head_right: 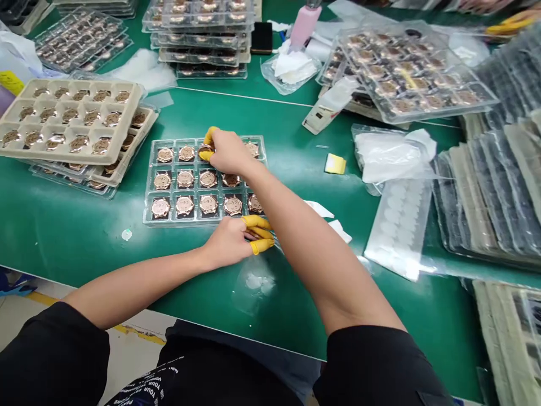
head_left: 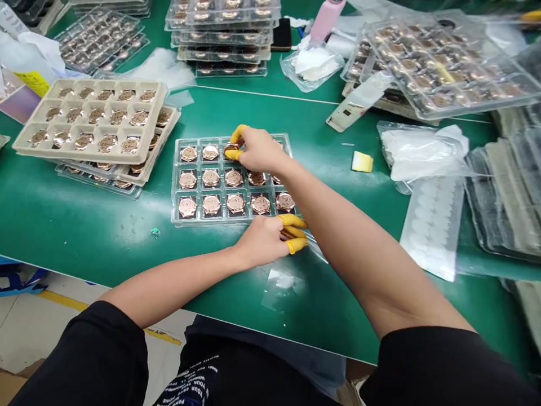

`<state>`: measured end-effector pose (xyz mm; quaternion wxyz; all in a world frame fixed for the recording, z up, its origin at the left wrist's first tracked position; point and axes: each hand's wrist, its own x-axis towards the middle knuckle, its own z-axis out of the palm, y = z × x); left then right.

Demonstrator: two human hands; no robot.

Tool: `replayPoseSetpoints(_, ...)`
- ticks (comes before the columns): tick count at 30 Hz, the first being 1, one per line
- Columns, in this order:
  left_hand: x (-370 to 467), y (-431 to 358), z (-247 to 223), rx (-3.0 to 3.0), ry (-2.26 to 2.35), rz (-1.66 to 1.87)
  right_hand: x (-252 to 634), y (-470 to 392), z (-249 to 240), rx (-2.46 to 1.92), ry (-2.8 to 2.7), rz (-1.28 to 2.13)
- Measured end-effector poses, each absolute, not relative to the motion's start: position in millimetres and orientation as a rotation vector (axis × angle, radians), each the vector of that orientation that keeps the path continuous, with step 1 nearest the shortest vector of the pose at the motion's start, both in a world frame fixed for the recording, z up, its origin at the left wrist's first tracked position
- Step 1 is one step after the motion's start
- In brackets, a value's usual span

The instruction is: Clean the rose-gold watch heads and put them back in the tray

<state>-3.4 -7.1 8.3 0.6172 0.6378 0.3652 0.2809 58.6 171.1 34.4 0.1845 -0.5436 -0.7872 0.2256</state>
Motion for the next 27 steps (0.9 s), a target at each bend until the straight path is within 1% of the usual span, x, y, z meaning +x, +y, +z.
replayPoseSetpoints(3,-4.1,-6.4,11.5,1.452,0.873,0.651,71.8,144.5,52.7,-1.474,-1.981,0.700)
replayPoseSetpoints(5,-3.9,-5.7,12.9,1.421,0.909,0.655,94.8,112.5,65.0,-1.419,-1.771,0.801)
replayPoseSetpoints(8,-3.1,-4.5,13.3,1.300,0.911,0.670,141.7,49.4,75.9,-1.385,-1.471,1.079)
replayPoseSetpoints(12,-3.6,-4.5,12.4,1.293,0.883,0.696,185.7,-14.9,69.2,-1.476,-1.148,1.554)
replayPoseSetpoints(14,-5.1,-5.2,12.7,1.387,0.900,0.664,191.8,-26.1,60.4,-1.496,-1.036,1.682)
replayPoseSetpoints(20,-8.7,-6.2,19.2,1.477,0.863,0.643,189.5,-23.2,49.0,-1.370,-1.003,1.805)
replayPoseSetpoints(22,-8.8,-6.5,21.1,1.510,0.845,0.619,193.2,-23.5,50.3,-1.326,-1.103,1.815)
replayPoseSetpoints(24,-8.3,-6.9,21.7,1.496,0.861,0.632,201.6,-23.7,50.8,-1.331,-1.294,1.702)
replayPoseSetpoints(25,-8.0,-7.1,21.6,1.475,0.883,0.646,207.7,-22.9,49.8,-1.374,-1.394,1.540)
replayPoseSetpoints(27,-7.2,-7.2,20.8,1.420,0.941,0.678,222.3,-18.9,43.5,-1.554,-1.512,1.018)
